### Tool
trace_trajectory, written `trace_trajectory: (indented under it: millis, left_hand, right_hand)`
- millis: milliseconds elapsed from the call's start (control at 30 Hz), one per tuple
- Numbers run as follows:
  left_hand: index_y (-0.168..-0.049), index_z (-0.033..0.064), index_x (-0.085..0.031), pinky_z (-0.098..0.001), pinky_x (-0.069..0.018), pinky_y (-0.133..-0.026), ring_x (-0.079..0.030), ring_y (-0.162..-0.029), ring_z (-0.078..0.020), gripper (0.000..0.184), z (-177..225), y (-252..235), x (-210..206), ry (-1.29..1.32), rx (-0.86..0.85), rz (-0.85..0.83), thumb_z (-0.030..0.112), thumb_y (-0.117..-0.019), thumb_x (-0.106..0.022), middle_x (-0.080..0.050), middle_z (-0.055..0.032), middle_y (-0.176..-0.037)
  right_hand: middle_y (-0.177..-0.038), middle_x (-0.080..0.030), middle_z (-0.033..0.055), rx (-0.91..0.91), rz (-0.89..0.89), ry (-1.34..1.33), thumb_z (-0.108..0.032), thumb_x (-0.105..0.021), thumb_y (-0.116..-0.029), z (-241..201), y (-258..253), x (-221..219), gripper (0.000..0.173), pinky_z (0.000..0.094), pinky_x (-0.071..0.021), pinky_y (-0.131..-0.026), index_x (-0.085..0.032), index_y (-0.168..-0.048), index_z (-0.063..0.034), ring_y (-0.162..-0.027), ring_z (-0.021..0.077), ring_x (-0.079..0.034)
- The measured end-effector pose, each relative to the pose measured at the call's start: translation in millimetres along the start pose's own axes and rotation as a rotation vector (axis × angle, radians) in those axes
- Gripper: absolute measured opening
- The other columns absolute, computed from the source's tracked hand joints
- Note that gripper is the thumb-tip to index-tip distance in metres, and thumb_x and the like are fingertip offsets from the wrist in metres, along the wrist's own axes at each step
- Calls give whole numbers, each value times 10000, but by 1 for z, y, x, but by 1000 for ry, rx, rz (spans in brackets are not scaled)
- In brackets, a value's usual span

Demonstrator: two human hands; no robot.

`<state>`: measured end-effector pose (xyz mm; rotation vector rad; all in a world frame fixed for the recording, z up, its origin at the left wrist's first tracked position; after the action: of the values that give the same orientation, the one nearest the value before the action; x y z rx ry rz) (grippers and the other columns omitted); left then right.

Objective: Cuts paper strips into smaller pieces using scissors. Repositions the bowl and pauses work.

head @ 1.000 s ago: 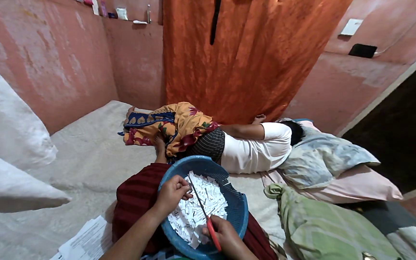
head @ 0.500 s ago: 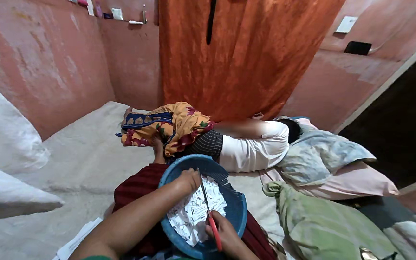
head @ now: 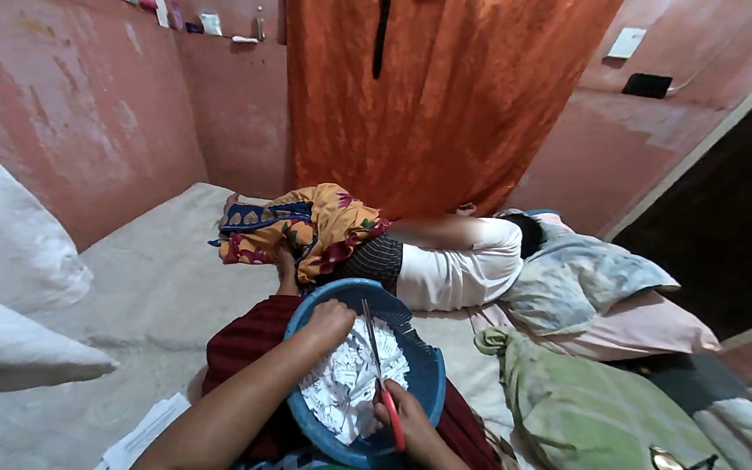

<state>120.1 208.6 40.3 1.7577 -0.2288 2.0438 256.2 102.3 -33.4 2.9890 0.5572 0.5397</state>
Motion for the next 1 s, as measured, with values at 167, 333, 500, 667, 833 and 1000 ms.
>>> trace_trajectory:
  millis: [167,333,500,667,833,1000]
  left_hand:
    - [-1248,-10,-661,-586,-462,-1036,-604,-1233,-426,281,-5,27,20,87,61,71,144,-1054,-529,-666,-245,-1239]
    - [-1191,-30,-705,-524,-417,-1104,-589,-1256,-382,313,-14,44,20,290,10,177,195,-1063,-528,-675,-226,-1247]
    - [-1208,-43,-635,-423,-584,-894,-719,-930,-248,257,-30,52,17,725,67,302,126,-1061,-509,-700,-182,-1077]
    - [-1177,-15,-637,-274,-576,-703,-658,-741,-94,212,-45,58,17,1021,77,450,126,-1046,-549,-669,-72,-946]
    - [-1135,-4,-661,-233,-548,-673,-626,-710,-50,187,-45,59,17,1005,39,433,119,-1037,-560,-668,-40,-922]
    - [-1228,4,-673,-314,-540,-746,-629,-774,-123,274,-38,54,11,842,-46,254,148,-1000,-625,-685,-95,-954]
  right_hand:
    - [-766,-591,-35,-6,2,-47,-394,-642,-894,7,-1,0,365,265,-525,-663,-589,-1015,-54,-680,56,-598]
    - [-790,-611,-11,2,15,-57,-396,-652,-892,7,0,1,413,280,-538,-677,-592,-1052,-20,-694,71,-611]
    - [-775,-605,-46,28,50,-100,-370,-666,-867,8,1,2,368,242,-536,-656,-591,-1033,-51,-670,37,-605]
    - [-808,-617,-30,11,73,-125,-367,-631,-891,8,2,5,377,239,-541,-666,-576,-1061,-35,-693,42,-616]
    - [-804,-604,-28,-39,55,-145,-350,-607,-923,10,-1,5,353,239,-543,-671,-565,-1072,-33,-696,47,-616]
    - [-770,-593,-23,-54,91,-210,-269,-573,-955,11,-1,6,250,253,-537,-645,-566,-1046,-37,-665,61,-604]
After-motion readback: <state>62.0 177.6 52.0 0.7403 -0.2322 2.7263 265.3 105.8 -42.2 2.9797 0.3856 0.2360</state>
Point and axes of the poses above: each hand's wrist, its own y-axis away from the middle knuckle, its own x-axis out of the back of the hand, z = x × y, the point moved 8 cm from there along -y, towards the middle knuckle
